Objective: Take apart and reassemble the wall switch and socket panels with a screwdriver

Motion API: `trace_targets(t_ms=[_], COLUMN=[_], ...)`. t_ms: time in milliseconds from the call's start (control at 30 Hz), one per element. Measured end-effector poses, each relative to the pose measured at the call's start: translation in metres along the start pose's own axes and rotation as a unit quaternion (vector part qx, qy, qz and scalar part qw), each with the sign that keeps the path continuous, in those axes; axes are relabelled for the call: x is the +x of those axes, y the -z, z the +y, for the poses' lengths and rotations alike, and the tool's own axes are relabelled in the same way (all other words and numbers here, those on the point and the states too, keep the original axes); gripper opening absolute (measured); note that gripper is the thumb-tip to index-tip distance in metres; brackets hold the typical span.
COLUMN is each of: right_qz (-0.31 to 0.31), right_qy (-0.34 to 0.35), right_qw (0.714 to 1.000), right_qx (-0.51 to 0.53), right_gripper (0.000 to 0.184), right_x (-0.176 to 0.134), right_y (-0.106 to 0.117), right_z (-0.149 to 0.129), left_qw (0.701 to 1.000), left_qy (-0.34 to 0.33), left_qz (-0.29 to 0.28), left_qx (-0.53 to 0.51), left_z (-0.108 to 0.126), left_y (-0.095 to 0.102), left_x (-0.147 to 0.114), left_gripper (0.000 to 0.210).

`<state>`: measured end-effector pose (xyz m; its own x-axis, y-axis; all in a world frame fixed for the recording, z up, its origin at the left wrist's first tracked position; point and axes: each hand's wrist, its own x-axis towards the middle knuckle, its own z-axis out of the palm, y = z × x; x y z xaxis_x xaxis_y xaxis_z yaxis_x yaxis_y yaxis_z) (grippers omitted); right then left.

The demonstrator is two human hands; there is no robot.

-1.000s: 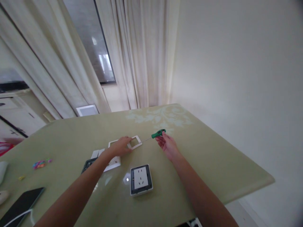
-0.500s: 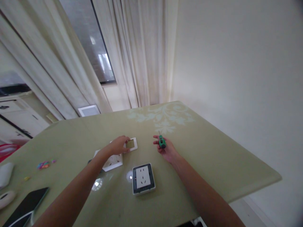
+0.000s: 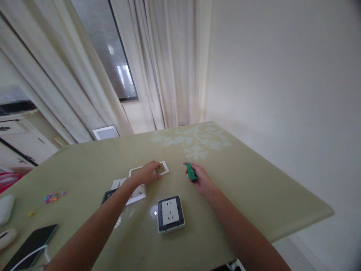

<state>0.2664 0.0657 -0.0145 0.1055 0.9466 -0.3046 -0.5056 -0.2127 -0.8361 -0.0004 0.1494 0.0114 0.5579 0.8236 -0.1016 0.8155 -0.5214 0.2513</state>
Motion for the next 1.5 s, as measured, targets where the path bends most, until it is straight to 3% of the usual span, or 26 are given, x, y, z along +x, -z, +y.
trace_targets(t_ms=[100,300,467,600,667,733,833,1133,1500], right_qz=[0.001,0.005,-0.003,0.005,0.008,0.009,0.006,0.006,0.021], right_qy=[0.004,-0.007,0.015,0.043,0.052,0.057,0.059,0.063,0.066], right_qw=[1.000,1.000,1.000,0.999,0.999,0.998,0.998,0.997,0.997], right_qx=[-0.003,0.000,-0.003,-0.012,-0.016,-0.020,-0.029,-0.041,-0.025], right_gripper=[0.028,0.026,0.031,0.041,0.044,0.045,0.045,0.044,0.047], right_x=[0.000,-0.004,-0.012,-0.018,-0.021,-0.025,-0.030,-0.038,-0.041], right_y=[-0.001,-0.006,-0.009,-0.009,-0.009,-0.010,-0.011,-0.014,-0.014], right_z=[-0.001,-0.004,-0.010,-0.016,-0.018,-0.021,-0.023,-0.025,-0.027], left_qw=[1.000,0.996,0.991,0.981,0.965,0.943,0.919,0.914,0.928], left_qy=[0.020,0.067,0.064,0.016,-0.065,-0.128,-0.148,-0.207,-0.286], left_qz=[0.008,0.044,0.119,0.169,0.178,0.162,0.144,0.144,0.120], left_qx=[0.016,0.028,-0.013,-0.090,-0.180,-0.262,-0.337,-0.319,-0.207], left_z=[0.003,0.011,0.034,0.066,0.081,0.092,0.098,0.096,0.110], left_y=[0.000,-0.002,0.005,0.003,-0.005,-0.015,-0.032,-0.050,-0.040], left_x=[0.010,0.025,0.008,-0.039,-0.065,-0.087,-0.105,-0.114,-0.121], left_gripper=[0.029,0.029,0.017,0.027,0.026,0.024,0.019,0.026,0.025])
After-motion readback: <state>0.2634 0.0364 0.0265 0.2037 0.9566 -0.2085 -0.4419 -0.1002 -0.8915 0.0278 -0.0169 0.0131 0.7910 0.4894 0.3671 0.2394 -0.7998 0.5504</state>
